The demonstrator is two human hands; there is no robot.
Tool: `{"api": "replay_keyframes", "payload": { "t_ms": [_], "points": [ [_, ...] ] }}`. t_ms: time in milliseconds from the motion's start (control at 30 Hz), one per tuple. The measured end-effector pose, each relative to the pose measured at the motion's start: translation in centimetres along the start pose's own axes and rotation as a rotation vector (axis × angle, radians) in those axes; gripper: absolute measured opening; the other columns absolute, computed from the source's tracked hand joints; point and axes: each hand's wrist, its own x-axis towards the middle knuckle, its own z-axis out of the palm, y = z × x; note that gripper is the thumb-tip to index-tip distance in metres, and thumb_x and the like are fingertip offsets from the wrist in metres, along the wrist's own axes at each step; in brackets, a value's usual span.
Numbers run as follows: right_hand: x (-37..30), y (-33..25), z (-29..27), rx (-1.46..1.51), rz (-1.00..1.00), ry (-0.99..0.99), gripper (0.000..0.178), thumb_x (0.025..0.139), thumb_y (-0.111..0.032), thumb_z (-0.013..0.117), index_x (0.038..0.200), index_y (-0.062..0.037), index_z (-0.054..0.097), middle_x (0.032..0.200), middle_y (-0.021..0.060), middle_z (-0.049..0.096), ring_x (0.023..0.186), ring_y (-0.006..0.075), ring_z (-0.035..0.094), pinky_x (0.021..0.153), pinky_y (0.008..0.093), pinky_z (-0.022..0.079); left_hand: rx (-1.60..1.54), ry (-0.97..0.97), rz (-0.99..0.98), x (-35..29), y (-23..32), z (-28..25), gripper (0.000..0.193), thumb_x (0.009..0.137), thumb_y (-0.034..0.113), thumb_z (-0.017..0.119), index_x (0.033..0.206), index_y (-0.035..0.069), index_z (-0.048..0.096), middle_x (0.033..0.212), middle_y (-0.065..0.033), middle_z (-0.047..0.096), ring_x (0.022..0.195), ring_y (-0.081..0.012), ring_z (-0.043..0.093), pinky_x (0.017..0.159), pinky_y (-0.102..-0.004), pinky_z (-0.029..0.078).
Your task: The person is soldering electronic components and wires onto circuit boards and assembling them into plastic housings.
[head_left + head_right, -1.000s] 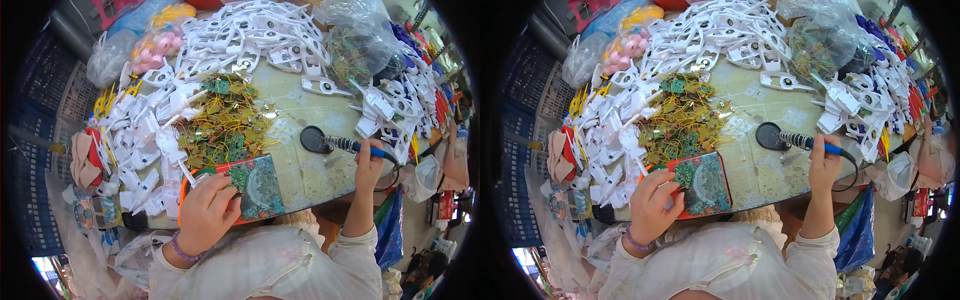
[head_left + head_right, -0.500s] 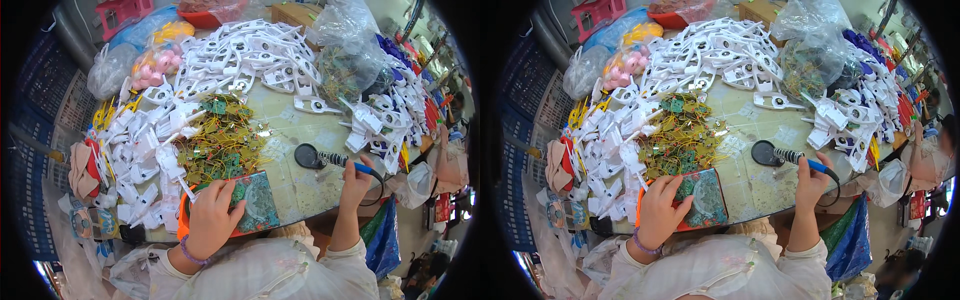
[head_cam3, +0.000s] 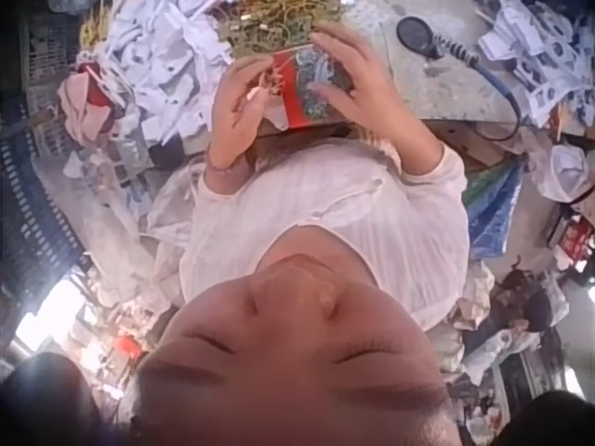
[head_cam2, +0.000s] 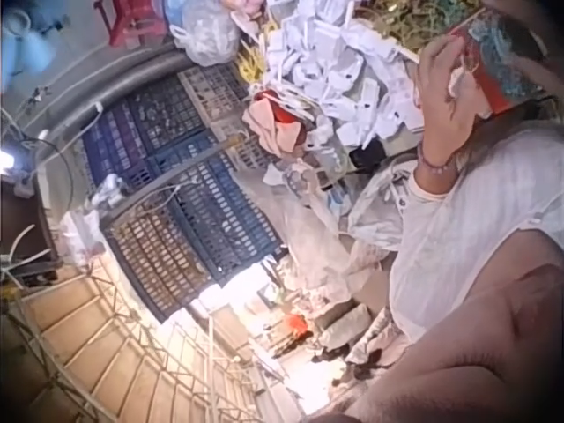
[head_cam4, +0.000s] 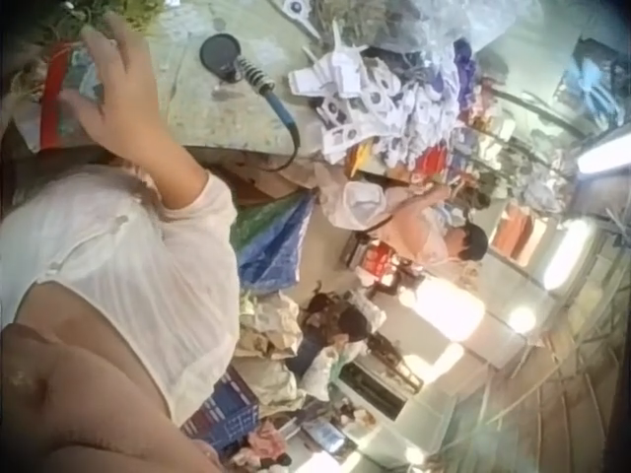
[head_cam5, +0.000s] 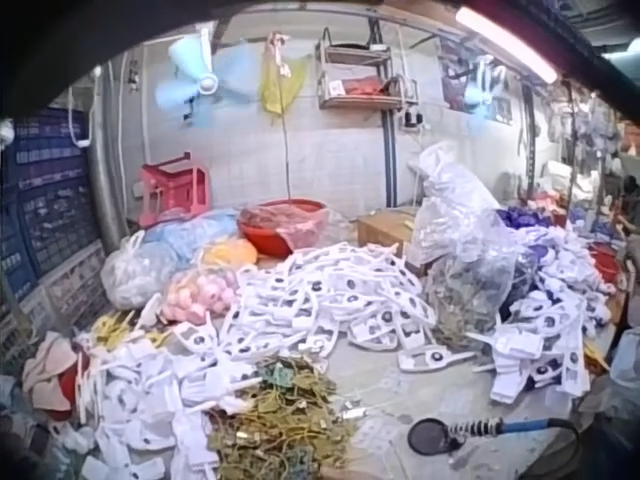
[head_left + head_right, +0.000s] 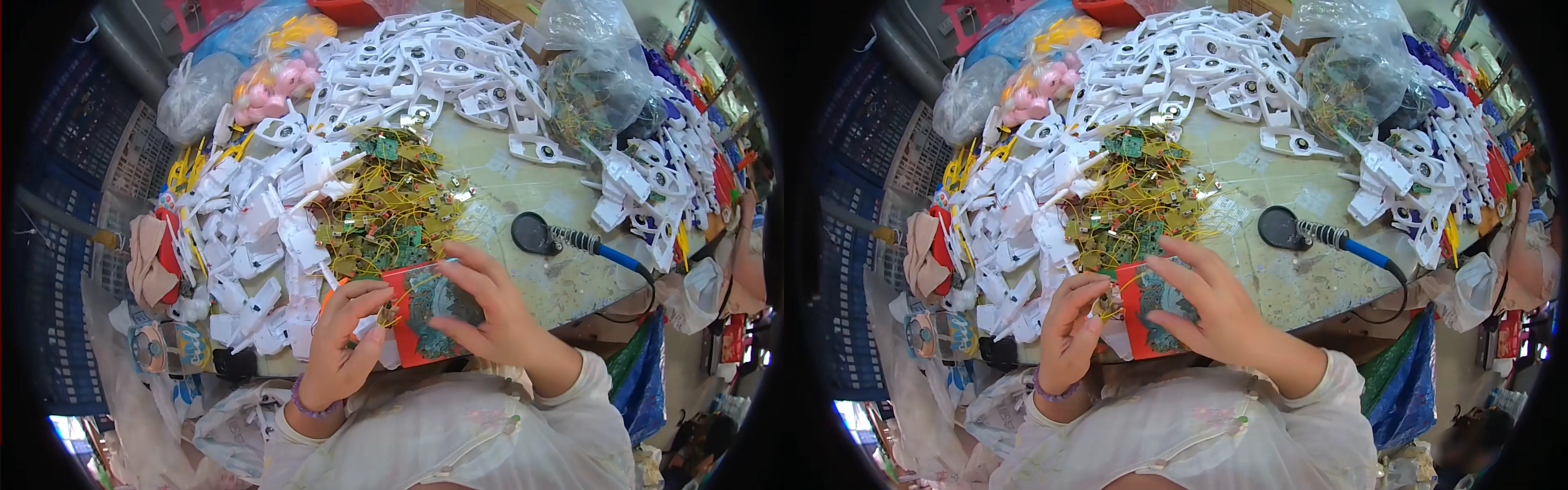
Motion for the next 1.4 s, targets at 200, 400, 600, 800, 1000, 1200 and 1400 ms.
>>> {"api": "replay_keyframes", "payload": {
  "t_ms": [200, 400, 600, 800, 1000, 1200, 1400],
  "points": [
    [2.7, -0.4, 1.6, 0.331, 0.184, -0.292, 0.078, 0.077, -0.013, 0.073, 0.141, -0.0036, 0.03, 0.127, 0.0207, 0.053, 0.115, 0.0337, 0.055, 0.095, 0.0389, 0.045, -0.411, 0.004, -0.188, -1.6, -0.9, -0.4, 0.044, 0.086, -0.001, 0.052, 0.129, -0.002, 0.044, 0.128, -0.0134, 0.048, 0.12, -0.0216, 0.049, 0.104, -0.0353, 0.036],
    [3.6, -0.9, 2.4, 0.394, 0.544, -0.523, 0.083, 0.08, -0.001, 0.068, 0.146, -0.0062, 0.018, 0.097, 0.0088, 0.066, 0.09, 0.017, 0.062, 0.084, 0.0299, 0.046, -0.475, 0.049, -0.09, -2.3, -1.2, -0.7, 0.046, 0.086, -0.002, 0.053, 0.131, -0.001, 0.042, 0.13, -0.0136, 0.048, 0.12, -0.021, 0.05, 0.103, -0.0351, 0.037],
    [3.3, 0.0, 1.6, 0.553, 0.424, -0.376, 0.071, 0.082, 0.0, 0.067, 0.143, -0.0061, 0.03, 0.085, 0.0026, 0.061, 0.083, 0.0099, 0.059, 0.077, 0.0258, 0.046, -0.272, -0.019, -0.066, -2.4, -1.9, -1.4, 0.043, 0.082, 0.002, 0.056, 0.125, 0.001, 0.05, 0.123, -0.013, 0.055, 0.113, -0.025, 0.054, 0.099, -0.0364, 0.04],
    [3.9, -0.3, 1.3, 0.684, 0.521, -0.347, 0.033, 0.082, -0.001, 0.068, 0.115, -0.0031, 0.063, 0.09, 0.0051, 0.066, 0.078, 0.0115, 0.061, 0.07, 0.0272, 0.048, -0.217, -0.041, -0.075, -2.3, -1.9, -1.7, 0.045, 0.078, 0.004, 0.06, 0.122, 0.002, 0.053, 0.12, -0.0135, 0.057, 0.111, -0.0268, 0.055, 0.097, -0.0373, 0.041],
    [5.0, -2.1, 2.2, 0.089, -0.128, -0.275, 0.033, 0.07, 0.0, 0.07, 0.1, -0.0113, 0.07, 0.086, 0.0055, 0.065, 0.077, 0.0247, 0.062, 0.065, 0.035, 0.049, 0.275, 0.201, 0.05, -1.2, -0.2, -1.5, 0.052, 0.075, 0.008, 0.067, 0.124, 0.004, 0.054, 0.125, -0.0177, 0.056, 0.129, -0.0374, 0.041, 0.105, -0.0477, 0.032],
    [6.0, -2.7, 3.4, 0.084, -0.204, -0.278, 0.026, 0.073, -0.009, 0.071, 0.098, -0.0113, 0.067, 0.083, 0.0043, 0.064, 0.075, 0.0247, 0.063, 0.063, 0.0361, 0.049, 0.096, 0.142, 0.092, -0.7, -1.5, -2.5, 0.025, 0.074, 0.014, 0.075, 0.099, 0.01, 0.071, 0.093, -0.0057, 0.071, 0.114, -0.0331, 0.057, 0.107, -0.0499, 0.027],
    [8.3, -2.0, 2.4, 0.292, 0.128, -0.19, 0.023, 0.082, -0.014, 0.07, 0.104, -0.0078, 0.065, 0.087, 0.0056, 0.067, 0.073, 0.0163, 0.063, 0.063, 0.0323, 0.05, 0.056, 0.186, 0.023, -0.8, -2.3, -2.6, 0.014, 0.073, 0.009, 0.076, 0.086, 0.011, 0.072, 0.085, -0.002, 0.071, 0.102, -0.025, 0.064, 0.104, -0.0502, 0.029]
  ]
}}
